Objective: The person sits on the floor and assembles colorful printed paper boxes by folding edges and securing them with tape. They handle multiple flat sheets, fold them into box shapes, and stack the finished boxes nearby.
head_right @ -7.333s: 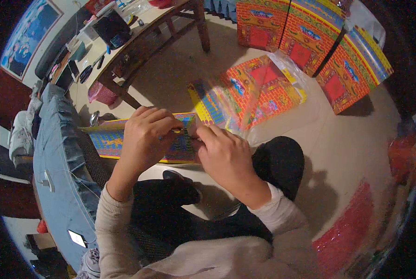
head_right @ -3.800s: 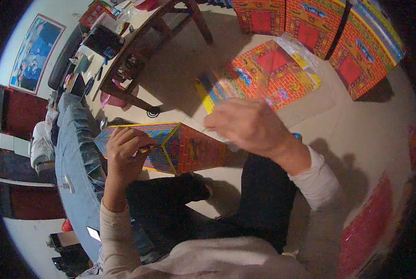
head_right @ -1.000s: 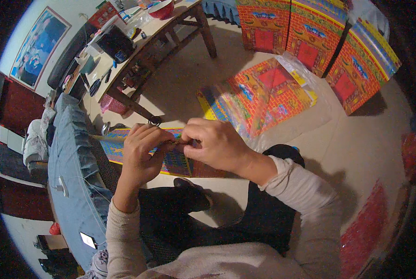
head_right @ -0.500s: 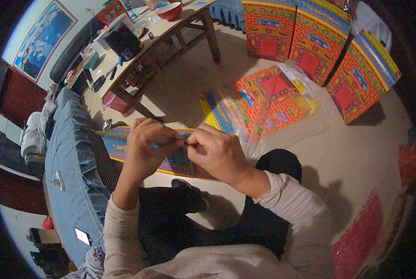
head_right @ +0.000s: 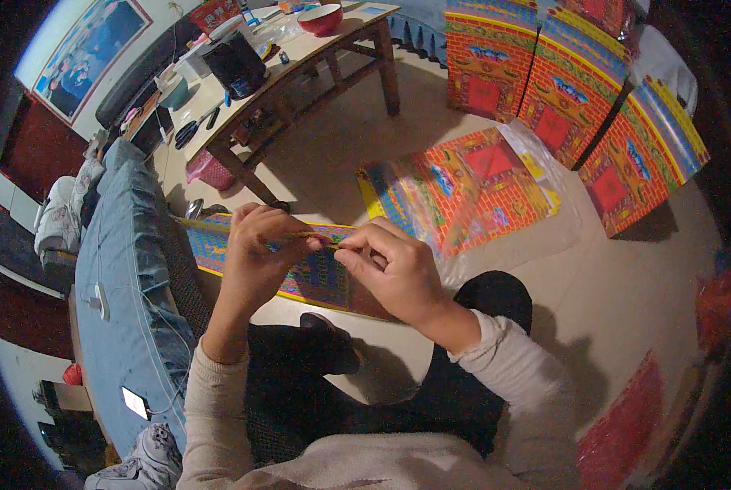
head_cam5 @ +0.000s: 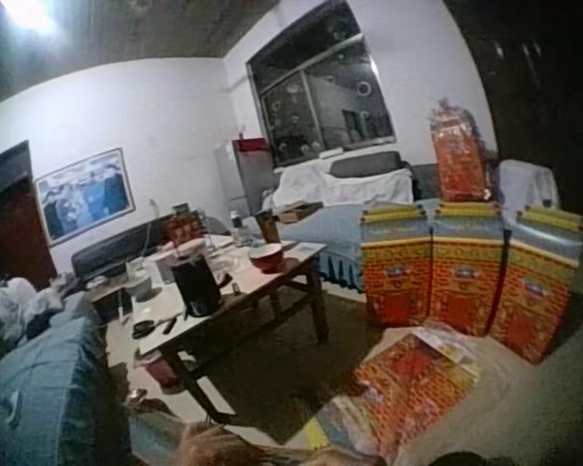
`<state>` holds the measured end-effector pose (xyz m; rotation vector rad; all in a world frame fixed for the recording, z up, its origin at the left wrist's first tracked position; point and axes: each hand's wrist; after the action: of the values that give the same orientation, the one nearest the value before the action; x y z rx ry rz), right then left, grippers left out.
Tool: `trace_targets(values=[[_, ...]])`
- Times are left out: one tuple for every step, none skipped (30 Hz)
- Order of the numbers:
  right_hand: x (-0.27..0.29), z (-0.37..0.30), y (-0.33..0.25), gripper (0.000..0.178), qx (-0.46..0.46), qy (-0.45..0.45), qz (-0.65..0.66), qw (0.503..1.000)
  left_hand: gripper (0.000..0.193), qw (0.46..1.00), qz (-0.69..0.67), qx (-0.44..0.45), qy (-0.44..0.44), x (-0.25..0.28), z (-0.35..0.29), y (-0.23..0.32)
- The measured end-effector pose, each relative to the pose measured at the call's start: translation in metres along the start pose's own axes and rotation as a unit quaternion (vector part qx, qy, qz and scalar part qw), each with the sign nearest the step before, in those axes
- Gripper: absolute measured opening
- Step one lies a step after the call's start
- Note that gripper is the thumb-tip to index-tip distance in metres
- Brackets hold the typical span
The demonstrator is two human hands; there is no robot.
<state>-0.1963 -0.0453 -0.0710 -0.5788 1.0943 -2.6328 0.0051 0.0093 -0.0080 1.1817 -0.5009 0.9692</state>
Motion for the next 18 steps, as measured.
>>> trace_targets(values=[[-0.001,0.002,0.000,0.012,0.010,0.016,0.011,1.000,0.017,1.000,0.004,-0.009,-0.004,0.000,0.000,-0.001],[-0.002,0.004,0.000,0.012,0.020,0.031,0.021,0.999,0.017,1.000,0.007,-0.019,-0.007,0.000,0.001,-0.002],[-0.002,0.007,0.000,0.012,0.030,0.046,0.032,0.998,0.016,0.999,0.010,-0.028,-0.010,0.000,0.001,-0.003],[-0.003,0.008,0.000,0.011,0.042,0.050,0.029,0.997,0.016,0.999,0.003,-0.037,-0.004,-0.002,0.001,-0.004],[-0.007,0.012,0.001,0.010,0.057,0.056,0.035,0.996,0.016,0.999,0.005,-0.042,0.003,0.000,0.000,-0.007],[-0.011,0.015,0.002,0.010,0.071,0.061,0.041,0.995,0.016,0.999,0.007,-0.047,0.011,0.001,-0.001,-0.010],[-0.013,0.015,0.002,0.009,0.063,0.059,0.036,0.996,0.016,0.998,0.006,-0.057,0.012,0.000,-0.002,-0.012],[-0.012,0.014,0.000,0.008,0.058,0.057,0.032,0.996,0.016,0.997,0.008,-0.069,0.015,0.000,0.000,-0.011],[-0.011,0.013,-0.001,0.008,0.053,0.055,0.026,0.997,0.016,0.997,0.009,-0.081,0.017,-0.002,0.001,-0.010],[-0.010,0.015,-0.005,0.008,0.060,0.059,0.011,0.996,0.017,0.997,0.005,-0.082,0.012,-0.001,0.000,-0.010],[-0.010,0.015,-0.008,0.008,0.071,0.052,-0.007,0.996,0.016,0.997,0.006,-0.083,0.008,0.000,-0.001,-0.010],[-0.009,0.015,-0.010,0.009,0.081,0.046,-0.025,0.995,0.016,0.996,0.007,-0.085,0.003,0.003,-0.002,-0.009],[-0.010,0.016,-0.012,0.009,0.091,0.042,-0.043,0.994,0.017,0.996,0.008,-0.087,-0.002,0.005,-0.002,-0.009],[-0.008,0.016,-0.014,0.011,0.102,0.034,-0.064,0.992,0.019,0.996,0.014,-0.087,-0.007,0.004,-0.003,-0.011],[-0.008,0.016,-0.013,0.012,0.121,0.032,-0.072,0.990,0.019,0.996,0.018,-0.084,-0.008,0.004,-0.003,-0.010],[-0.008,0.016,-0.011,0.013,0.139,0.032,-0.081,0.986,0.019,0.996,0.021,-0.083,-0.011,0.004,-0.003,-0.007],[-0.006,0.013,-0.009,0.013,0.153,0.031,-0.092,0.983,0.020,0.996,0.021,-0.081,-0.017,0.001,-0.003,-0.004],[-0.005,0.014,-0.006,0.014,0.163,0.034,-0.091,0.982,0.019,0.996,0.030,-0.088,-0.012,0.000,-0.002,-0.002]])
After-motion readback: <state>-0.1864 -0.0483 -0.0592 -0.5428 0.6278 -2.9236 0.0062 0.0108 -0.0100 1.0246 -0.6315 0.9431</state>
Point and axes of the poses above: each hand's wrist, its own z-axis towards the middle knuckle, its own x-axis out of the back of the hand, y = z × x, and after that the axes turned 13 degrees about x, right-handed
